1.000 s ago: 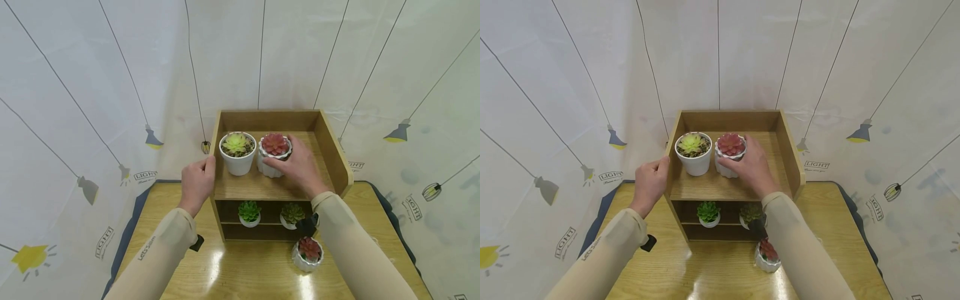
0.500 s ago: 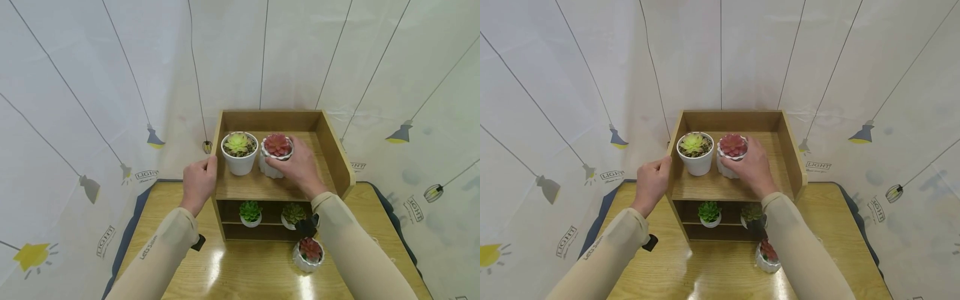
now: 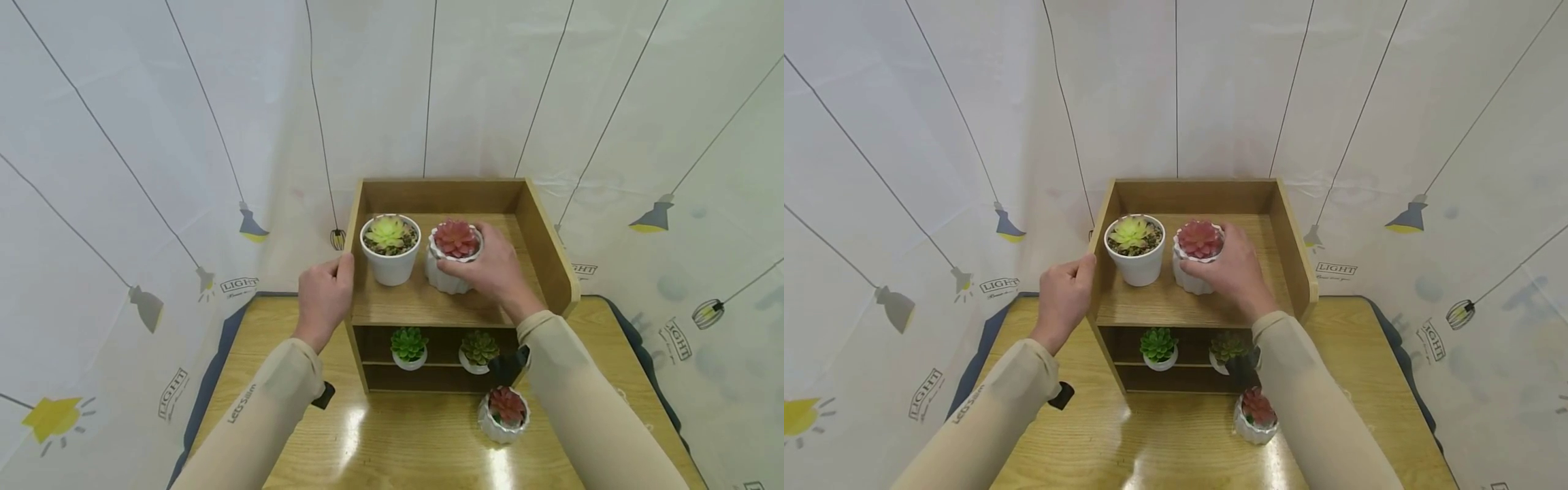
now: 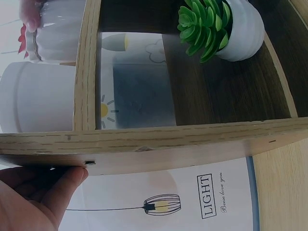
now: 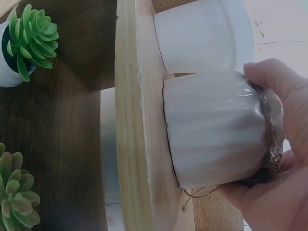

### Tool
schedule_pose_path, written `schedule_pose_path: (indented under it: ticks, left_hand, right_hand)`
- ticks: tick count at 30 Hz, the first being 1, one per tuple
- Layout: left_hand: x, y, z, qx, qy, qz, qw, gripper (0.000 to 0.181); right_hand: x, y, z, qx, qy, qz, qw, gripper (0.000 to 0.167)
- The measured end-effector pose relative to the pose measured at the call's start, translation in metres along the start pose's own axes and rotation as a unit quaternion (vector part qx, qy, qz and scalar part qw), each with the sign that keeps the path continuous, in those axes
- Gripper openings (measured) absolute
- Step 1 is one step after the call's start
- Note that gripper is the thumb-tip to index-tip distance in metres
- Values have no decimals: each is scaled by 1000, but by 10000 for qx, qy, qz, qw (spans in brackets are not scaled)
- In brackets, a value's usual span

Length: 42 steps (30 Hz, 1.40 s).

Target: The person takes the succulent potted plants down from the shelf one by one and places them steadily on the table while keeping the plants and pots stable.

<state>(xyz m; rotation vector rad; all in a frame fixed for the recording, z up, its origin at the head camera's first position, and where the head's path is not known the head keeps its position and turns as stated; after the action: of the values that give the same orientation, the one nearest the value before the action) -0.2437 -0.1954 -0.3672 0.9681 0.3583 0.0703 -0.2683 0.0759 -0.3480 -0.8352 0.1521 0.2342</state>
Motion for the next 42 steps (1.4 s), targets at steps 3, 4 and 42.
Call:
schedule_pose_path:
  ticks: [3,4,42]
  left_hand:
    - [-1,0,1,-3,-5,28,10000,57]
    - [-1,0,1,-3,1,39,10000,57]
    - [0,0,0,15,-25,-9,10000,56]
  right_hand:
    - [-2,0,0,5,-104,-33,9999,91]
    - [-2,-1,0,10,-117,-40,9999,90]
    - [81,-12,36,-87,826,552,9950,81]
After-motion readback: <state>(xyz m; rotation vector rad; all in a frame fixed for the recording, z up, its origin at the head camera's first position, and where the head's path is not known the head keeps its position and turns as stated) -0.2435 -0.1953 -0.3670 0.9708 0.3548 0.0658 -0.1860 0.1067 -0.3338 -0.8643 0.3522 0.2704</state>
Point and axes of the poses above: each hand's wrist, its own x-axis away from the middle knuckle, its own z-axis out of the back of the hand, y = z × x, the point moved 4 cm from there along -x, towards the middle knuckle, and after that the axes turned 10 degrees about z, right-handed, at the moved point
